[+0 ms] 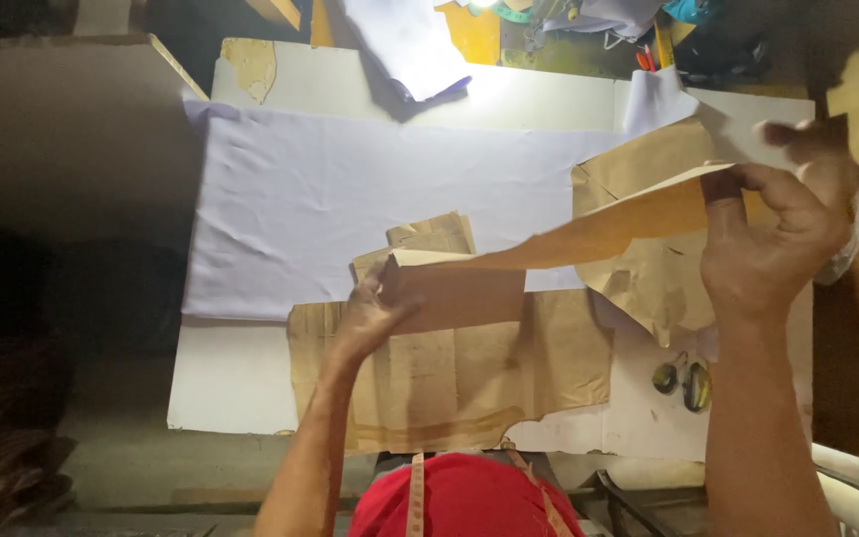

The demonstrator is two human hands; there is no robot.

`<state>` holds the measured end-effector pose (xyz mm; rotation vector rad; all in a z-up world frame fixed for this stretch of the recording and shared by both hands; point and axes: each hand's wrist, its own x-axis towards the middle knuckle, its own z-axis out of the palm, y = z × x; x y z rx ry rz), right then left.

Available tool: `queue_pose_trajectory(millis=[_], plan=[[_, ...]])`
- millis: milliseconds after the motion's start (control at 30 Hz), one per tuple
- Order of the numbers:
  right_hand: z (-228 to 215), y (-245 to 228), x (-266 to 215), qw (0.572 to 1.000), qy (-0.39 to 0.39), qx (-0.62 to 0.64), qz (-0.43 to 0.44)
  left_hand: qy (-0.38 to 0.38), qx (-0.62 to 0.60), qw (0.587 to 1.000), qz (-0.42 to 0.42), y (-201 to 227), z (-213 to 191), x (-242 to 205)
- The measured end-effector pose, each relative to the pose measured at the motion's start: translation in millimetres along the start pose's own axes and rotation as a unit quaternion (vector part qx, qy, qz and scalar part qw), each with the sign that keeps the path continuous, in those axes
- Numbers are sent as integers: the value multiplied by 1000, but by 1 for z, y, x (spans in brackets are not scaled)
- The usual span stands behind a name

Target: The person spreads a large white sheet on a table, then picks up and folds several pieces of brown paper. They arrange the folded pieces into a stack on the table.

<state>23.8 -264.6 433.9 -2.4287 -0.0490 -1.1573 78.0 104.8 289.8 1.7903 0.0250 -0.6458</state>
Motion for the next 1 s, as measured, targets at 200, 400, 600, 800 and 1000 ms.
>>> queue_pose_trajectory(millis=[200, 400, 600, 800, 1000], plan=[[-13, 38, -4, 998, 30, -52, -10, 48, 12, 996, 72, -11, -18, 13], [-29, 100, -39, 984, 9, 87, 157, 84, 68, 984, 145, 12, -123, -1], [-9, 110, -79, 977, -19, 42, 208, 112, -166, 967, 157, 60, -141, -38], [31, 114, -166, 929, -147, 67, 334, 160, -128, 976, 69, -45, -122, 20], [58, 123, -260, 879, -225, 81, 412, 202, -71, 976, -31, -201, -93, 67]])
